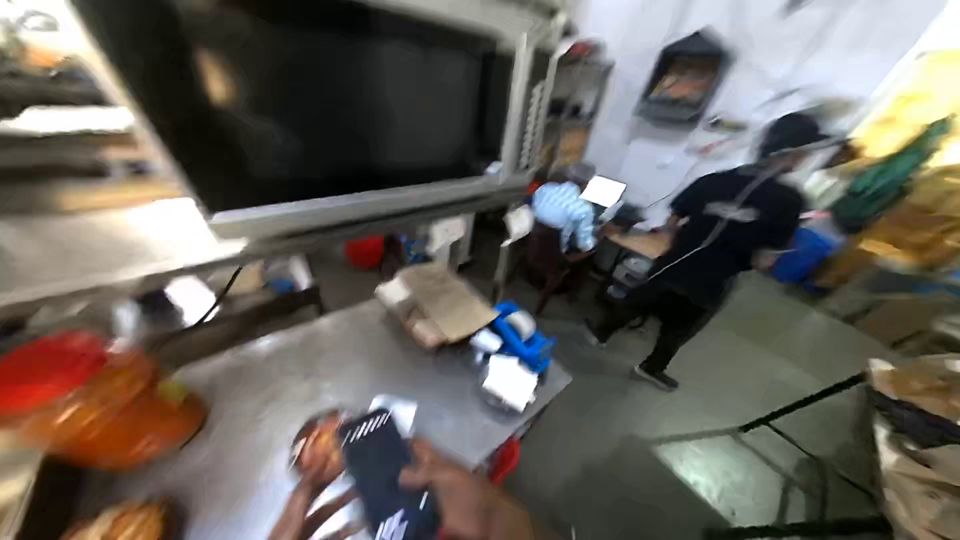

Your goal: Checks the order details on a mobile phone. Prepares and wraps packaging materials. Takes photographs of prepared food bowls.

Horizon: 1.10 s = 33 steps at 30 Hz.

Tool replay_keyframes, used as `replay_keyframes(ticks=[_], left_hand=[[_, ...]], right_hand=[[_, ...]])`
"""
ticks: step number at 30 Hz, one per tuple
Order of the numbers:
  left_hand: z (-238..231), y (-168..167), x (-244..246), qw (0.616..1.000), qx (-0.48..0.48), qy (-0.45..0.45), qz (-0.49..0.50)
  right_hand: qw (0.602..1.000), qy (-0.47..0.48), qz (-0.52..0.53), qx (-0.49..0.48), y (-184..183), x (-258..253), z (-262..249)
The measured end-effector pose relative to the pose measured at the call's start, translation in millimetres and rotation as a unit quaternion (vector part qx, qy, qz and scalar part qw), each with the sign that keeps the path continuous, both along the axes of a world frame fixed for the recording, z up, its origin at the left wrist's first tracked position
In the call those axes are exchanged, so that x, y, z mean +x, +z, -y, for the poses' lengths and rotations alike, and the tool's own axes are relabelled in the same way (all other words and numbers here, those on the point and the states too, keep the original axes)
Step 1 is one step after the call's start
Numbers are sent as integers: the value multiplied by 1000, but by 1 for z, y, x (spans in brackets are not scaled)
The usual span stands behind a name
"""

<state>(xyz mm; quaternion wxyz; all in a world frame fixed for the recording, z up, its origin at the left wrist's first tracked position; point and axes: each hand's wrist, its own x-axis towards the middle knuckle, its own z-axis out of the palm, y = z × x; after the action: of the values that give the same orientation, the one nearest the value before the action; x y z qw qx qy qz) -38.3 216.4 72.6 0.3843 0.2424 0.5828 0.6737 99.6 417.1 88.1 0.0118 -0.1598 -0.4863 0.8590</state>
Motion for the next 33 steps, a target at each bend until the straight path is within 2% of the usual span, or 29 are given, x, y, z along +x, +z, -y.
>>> replay_keyframes(ticks=[2, 3, 4, 11, 16, 20, 24, 33], left_hand=[[-6, -16, 44, 979, 44, 37, 195], [-8, -24, 55, 957, 104, 10, 271], [-13, -28, 57, 943, 135, -3, 305], [-11, -25, 60, 937, 158, -9, 313], [-26, -20, 79, 940, 135, 68, 307], [-45, -25, 91, 942, 136, 11, 308], [-50, -38, 87, 936, 137, -36, 322], [-47, -42, 82, 935, 130, -10, 330]], right_hand=[[999, 21, 18, 20, -8, 0, 7], [998, 37, 26, 38, -17, -1, 9], [997, 55, 19, 59, -23, -5, 8], [993, 72, -4, 93, -22, -5, 10], [983, 67, 12, 172, -21, 3, 4], [964, 0, 54, 262, -25, 28, -14], [966, -17, 73, 248, -33, 43, -23], [963, -27, 57, 263, -38, 29, -5]])
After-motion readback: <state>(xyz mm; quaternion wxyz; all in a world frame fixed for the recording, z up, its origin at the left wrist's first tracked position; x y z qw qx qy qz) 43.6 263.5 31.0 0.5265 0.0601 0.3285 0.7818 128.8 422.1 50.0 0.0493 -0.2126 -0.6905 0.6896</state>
